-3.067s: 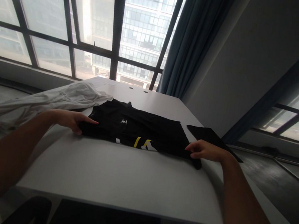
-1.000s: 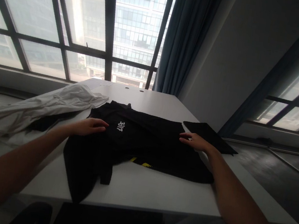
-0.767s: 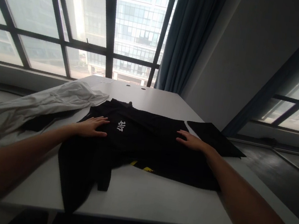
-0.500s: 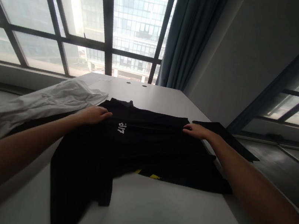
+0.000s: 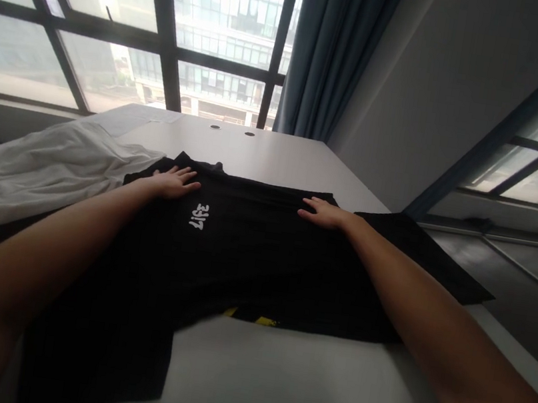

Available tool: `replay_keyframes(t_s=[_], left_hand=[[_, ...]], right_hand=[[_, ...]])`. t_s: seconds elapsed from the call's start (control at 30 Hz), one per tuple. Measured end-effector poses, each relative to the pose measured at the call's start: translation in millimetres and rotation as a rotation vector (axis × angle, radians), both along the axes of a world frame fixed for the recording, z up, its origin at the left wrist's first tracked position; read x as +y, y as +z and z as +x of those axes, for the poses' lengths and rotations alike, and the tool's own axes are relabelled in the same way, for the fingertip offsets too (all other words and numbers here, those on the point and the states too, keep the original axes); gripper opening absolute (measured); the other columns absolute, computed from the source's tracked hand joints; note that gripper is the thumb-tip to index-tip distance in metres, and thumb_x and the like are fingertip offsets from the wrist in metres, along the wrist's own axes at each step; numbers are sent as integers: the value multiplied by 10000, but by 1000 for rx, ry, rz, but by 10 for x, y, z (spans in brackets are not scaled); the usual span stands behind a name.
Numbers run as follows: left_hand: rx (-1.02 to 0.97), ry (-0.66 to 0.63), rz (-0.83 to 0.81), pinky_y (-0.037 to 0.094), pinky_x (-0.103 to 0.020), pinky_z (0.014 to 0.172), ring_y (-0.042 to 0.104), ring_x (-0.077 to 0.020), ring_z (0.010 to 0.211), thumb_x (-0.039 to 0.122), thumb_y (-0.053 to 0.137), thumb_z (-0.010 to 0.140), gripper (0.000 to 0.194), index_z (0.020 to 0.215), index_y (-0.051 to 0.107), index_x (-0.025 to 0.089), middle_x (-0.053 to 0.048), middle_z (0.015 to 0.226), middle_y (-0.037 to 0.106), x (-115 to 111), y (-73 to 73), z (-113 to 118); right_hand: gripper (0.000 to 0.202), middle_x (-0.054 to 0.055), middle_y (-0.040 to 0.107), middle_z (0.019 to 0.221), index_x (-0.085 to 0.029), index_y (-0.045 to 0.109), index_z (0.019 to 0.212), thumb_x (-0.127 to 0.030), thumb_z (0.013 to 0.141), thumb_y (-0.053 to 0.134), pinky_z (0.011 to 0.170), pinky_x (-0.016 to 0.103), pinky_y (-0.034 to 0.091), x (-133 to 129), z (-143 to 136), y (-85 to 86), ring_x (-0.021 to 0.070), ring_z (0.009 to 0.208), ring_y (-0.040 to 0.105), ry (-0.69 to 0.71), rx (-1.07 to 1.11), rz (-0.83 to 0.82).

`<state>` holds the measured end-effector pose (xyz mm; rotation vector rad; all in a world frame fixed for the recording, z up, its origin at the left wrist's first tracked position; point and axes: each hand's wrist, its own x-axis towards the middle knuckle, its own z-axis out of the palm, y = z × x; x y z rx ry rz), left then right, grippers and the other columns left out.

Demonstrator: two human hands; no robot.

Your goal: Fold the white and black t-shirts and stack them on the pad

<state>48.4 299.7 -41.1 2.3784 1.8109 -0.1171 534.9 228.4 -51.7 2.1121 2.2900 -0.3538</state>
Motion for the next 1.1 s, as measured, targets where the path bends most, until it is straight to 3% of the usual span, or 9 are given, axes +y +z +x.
replay_keyframes(t_s=[0.13,0.27,0.37,0.47,0.53,0.67,0.8,0.97,1.1], left_hand=[[-3,24,27,142,-763,1149,87,-448,1561,761,192,946,866,1656,204,267,-115,1721,136,234,-47,7],[-24,24,48,129,-783,1137,94,-444,1561,716,189,980,820,1658,199,255,-106,1724,105,248,-34,40],[38,40,54,119,-777,1144,116,-445,1557,607,188,1029,722,1654,223,247,-95,1724,102,95,68,111],[113,-56,149,87,-740,1174,121,-425,1562,508,254,1049,651,1637,289,230,-97,1719,164,-258,191,192],[84,-180,169,125,-700,1194,146,-388,1567,521,274,1048,650,1625,315,224,-99,1710,211,-628,245,223],[-72,-442,129,217,-555,1228,315,-322,1520,627,337,1013,670,1559,439,251,-86,1664,352,-1551,281,189],[-221,-580,129,324,-440,1192,507,-308,1369,711,505,921,623,1351,665,289,-63,1521,548,-2297,297,64],[-298,-508,146,438,-415,1074,601,-300,1196,752,610,828,583,1147,769,289,-77,1295,658,-2708,281,-77],[-314,-437,156,465,-437,1030,601,-318,1154,738,670,780,587,1129,771,278,-89,1235,660,-2854,237,-70]], right_hand=[[935,65,226,1709,-320,347,1610,-874,857,380,1222,679,193,255,-48,-33,452,1547,168,-31,13,11],[848,57,158,1726,-298,291,1633,-784,937,298,1230,668,149,344,-199,-24,428,1562,126,-96,-6,33],[731,98,324,1674,-267,394,1589,-671,982,336,1218,667,145,236,-359,33,434,1526,249,-125,-98,152],[599,140,554,1506,-250,568,1457,-587,984,421,1190,663,186,-137,-555,142,442,1431,401,6,-167,373],[523,147,640,1387,-242,651,1358,-552,981,464,1150,584,312,-532,-678,220,403,1303,543,136,-139,418],[411,114,692,1283,-250,735,1213,-512,971,532,1021,475,467,-1393,-782,321,333,1115,660,229,-28,359],[335,104,700,1228,-254,767,1138,-461,919,620,975,456,507,-1933,-615,387,316,1082,666,225,39,381],[302,86,700,1136,-244,806,1023,-460,856,677,893,397,548,-2173,-389,427,251,953,690,276,237,254],[346,85,698,1100,-235,802,1056,-490,858,678,854,382,555,-2245,-509,312,230,919,680,229,363,289]])
